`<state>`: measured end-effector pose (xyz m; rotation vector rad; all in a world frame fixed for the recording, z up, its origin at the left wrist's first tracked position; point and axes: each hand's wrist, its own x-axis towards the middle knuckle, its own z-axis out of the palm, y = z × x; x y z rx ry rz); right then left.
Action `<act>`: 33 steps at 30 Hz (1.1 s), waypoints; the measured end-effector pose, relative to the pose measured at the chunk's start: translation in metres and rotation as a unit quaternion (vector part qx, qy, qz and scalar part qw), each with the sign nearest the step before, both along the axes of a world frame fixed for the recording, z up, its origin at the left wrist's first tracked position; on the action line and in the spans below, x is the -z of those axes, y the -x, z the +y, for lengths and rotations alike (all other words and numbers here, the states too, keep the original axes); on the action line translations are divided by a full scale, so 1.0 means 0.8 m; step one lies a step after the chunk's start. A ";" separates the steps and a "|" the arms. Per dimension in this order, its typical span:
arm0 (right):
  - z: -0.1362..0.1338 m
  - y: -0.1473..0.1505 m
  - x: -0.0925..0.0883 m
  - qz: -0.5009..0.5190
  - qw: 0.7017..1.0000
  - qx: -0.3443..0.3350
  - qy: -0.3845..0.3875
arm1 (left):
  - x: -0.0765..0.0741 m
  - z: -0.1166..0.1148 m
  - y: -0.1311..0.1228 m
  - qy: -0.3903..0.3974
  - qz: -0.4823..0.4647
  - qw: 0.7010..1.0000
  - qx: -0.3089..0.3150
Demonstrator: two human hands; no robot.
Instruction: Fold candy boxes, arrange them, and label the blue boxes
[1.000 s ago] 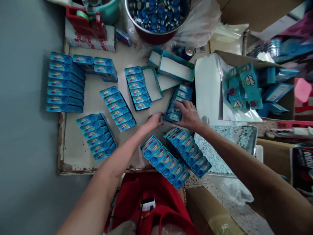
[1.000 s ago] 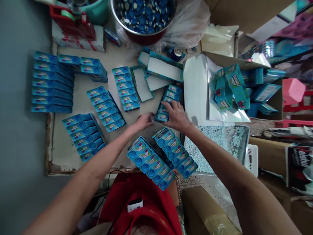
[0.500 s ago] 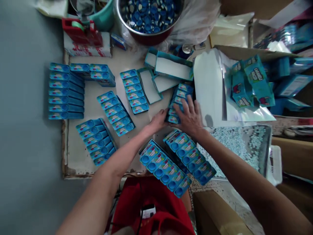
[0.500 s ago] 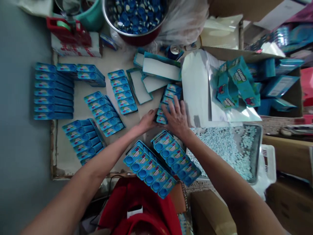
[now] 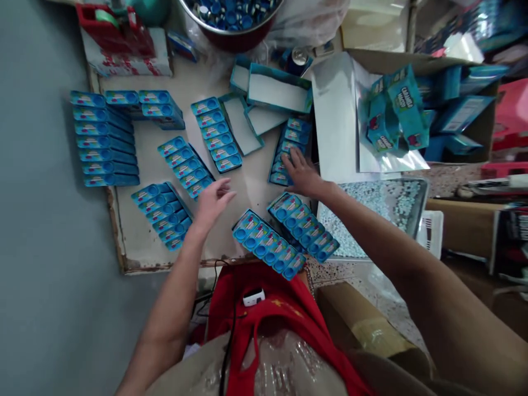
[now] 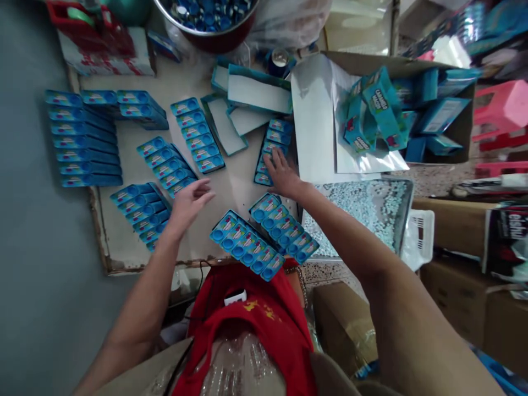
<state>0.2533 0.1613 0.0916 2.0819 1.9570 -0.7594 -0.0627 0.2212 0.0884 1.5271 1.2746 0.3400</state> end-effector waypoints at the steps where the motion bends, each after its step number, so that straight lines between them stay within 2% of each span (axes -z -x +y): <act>1: 0.003 -0.003 -0.009 0.028 1.000 0.011 -0.001 | -0.008 -0.009 0.020 0.004 0.014 0.999 -0.029; 3: 0.008 -0.008 -0.027 0.096 0.995 0.029 -0.028 | -0.019 -0.033 0.053 0.019 0.027 0.997 -0.073; 6: 0.011 -0.004 -0.047 0.199 0.974 0.062 -0.085 | -0.026 -0.076 0.086 0.010 0.031 0.989 -0.147; 9: 0.015 0.016 -0.050 0.277 0.952 0.108 -0.073 | -0.025 -0.106 0.116 -0.071 0.087 0.962 -0.249; 11: 0.018 0.036 -0.042 0.299 0.946 0.114 -0.044 | -0.022 -0.113 0.144 -0.118 0.140 0.933 -0.310; 13: 0.021 0.058 -0.033 0.298 0.948 0.112 -0.026 | -0.020 -0.110 0.175 -0.146 0.181 0.910 -0.343; 15: 0.027 0.081 -0.026 0.282 0.952 0.113 -0.030 | -0.018 -0.098 0.204 -0.164 0.208 0.898 -0.351; 17: 0.043 0.104 -0.022 0.245 0.962 0.100 -0.068 | -0.016 -0.075 0.225 -0.185 0.223 0.893 -0.346; 19: 0.076 0.130 -0.021 0.203 0.969 0.063 -0.123 | -0.013 -0.042 0.232 -0.212 0.224 0.897 -0.317; 23: 0.186 0.182 -0.027 0.141 0.971 -0.020 -0.191 | -0.008 0.032 0.209 -0.254 0.217 0.920 -0.206; 25: 0.240 0.199 -0.025 0.095 0.977 -0.037 -0.188 | -0.004 0.058 0.187 -0.247 0.228 0.925 -0.176; 27: 0.278 0.206 -0.015 0.053 0.985 -0.052 -0.158 | 0.000 0.074 0.162 -0.230 0.245 0.929 -0.153; 29: 0.296 0.206 0.001 0.039 0.989 -0.059 -0.128 | 0.004 0.087 0.133 -0.217 0.258 0.934 -0.123; 33: 0.299 0.198 0.026 0.036 0.989 -0.071 -0.125 | 0.015 0.125 0.070 -0.204 0.232 0.949 -0.065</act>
